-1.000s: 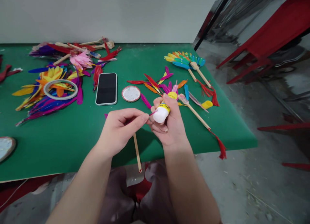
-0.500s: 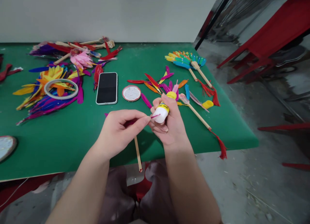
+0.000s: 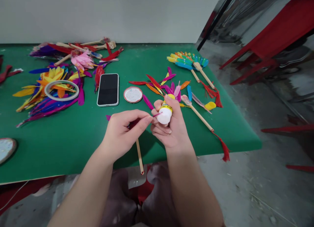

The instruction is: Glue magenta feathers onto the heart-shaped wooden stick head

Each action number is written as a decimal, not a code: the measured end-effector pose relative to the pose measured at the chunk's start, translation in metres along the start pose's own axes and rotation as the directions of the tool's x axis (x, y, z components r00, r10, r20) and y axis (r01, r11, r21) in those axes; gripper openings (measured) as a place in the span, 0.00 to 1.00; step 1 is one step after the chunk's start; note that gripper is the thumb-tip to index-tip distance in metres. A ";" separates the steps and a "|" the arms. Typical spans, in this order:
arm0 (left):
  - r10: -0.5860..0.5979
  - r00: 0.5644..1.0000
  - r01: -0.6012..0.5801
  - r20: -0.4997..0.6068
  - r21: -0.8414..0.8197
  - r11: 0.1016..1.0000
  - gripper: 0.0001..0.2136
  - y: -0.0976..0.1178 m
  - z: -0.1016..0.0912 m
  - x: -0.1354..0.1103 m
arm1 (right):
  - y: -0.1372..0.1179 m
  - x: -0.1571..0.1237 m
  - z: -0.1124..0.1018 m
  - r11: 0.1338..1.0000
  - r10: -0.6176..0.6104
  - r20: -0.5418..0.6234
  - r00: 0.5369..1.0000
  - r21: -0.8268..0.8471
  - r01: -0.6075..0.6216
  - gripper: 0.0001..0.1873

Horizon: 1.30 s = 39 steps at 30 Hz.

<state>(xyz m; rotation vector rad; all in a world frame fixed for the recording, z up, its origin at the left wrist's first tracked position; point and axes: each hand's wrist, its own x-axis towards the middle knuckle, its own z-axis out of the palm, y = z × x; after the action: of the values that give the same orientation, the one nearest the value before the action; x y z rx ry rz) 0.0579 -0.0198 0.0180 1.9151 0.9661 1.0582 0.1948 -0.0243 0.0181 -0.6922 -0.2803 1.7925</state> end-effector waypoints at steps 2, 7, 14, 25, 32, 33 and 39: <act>0.006 1.000 -0.006 -0.006 -0.004 1.000 0.08 0.001 0.001 0.000 | 0.000 0.000 0.000 1.000 0.002 -0.005 1.000 -0.003 -0.002 0.22; 0.038 0.999 -0.038 0.002 -0.015 0.999 0.06 0.002 0.002 0.000 | 0.000 0.001 -0.001 1.000 -0.003 0.006 1.000 -0.009 0.003 0.22; 0.105 0.994 -0.104 -0.002 0.077 0.992 0.05 0.004 0.003 0.000 | 0.002 0.002 -0.004 1.000 -0.007 0.041 0.999 0.011 0.007 0.20; 0.136 0.988 -0.122 -0.076 0.164 0.979 0.06 0.002 0.004 0.001 | 0.001 0.001 -0.003 0.999 0.019 0.012 1.000 0.045 -0.019 0.20; 0.105 0.990 -0.089 -0.090 0.159 0.983 0.06 0.001 0.006 0.000 | 0.000 0.001 -0.004 0.999 0.023 0.061 0.998 0.037 -0.025 0.20; 0.087 0.992 -0.076 -0.087 0.128 0.989 0.06 0.001 0.006 0.000 | 0.000 0.001 -0.004 0.999 0.022 0.065 0.998 0.034 -0.024 0.20; -0.010 0.999 0.005 -0.037 -0.135 0.991 0.08 -0.002 0.007 -0.002 | 0.000 0.001 -0.004 0.999 0.021 0.057 0.998 0.030 -0.023 0.20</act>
<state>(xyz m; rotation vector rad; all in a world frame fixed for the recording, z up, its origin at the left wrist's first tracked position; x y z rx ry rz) 0.0628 -0.0221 0.0124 1.7864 0.8985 1.1298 0.1963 -0.0239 0.0146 -0.6260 -0.2837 1.8357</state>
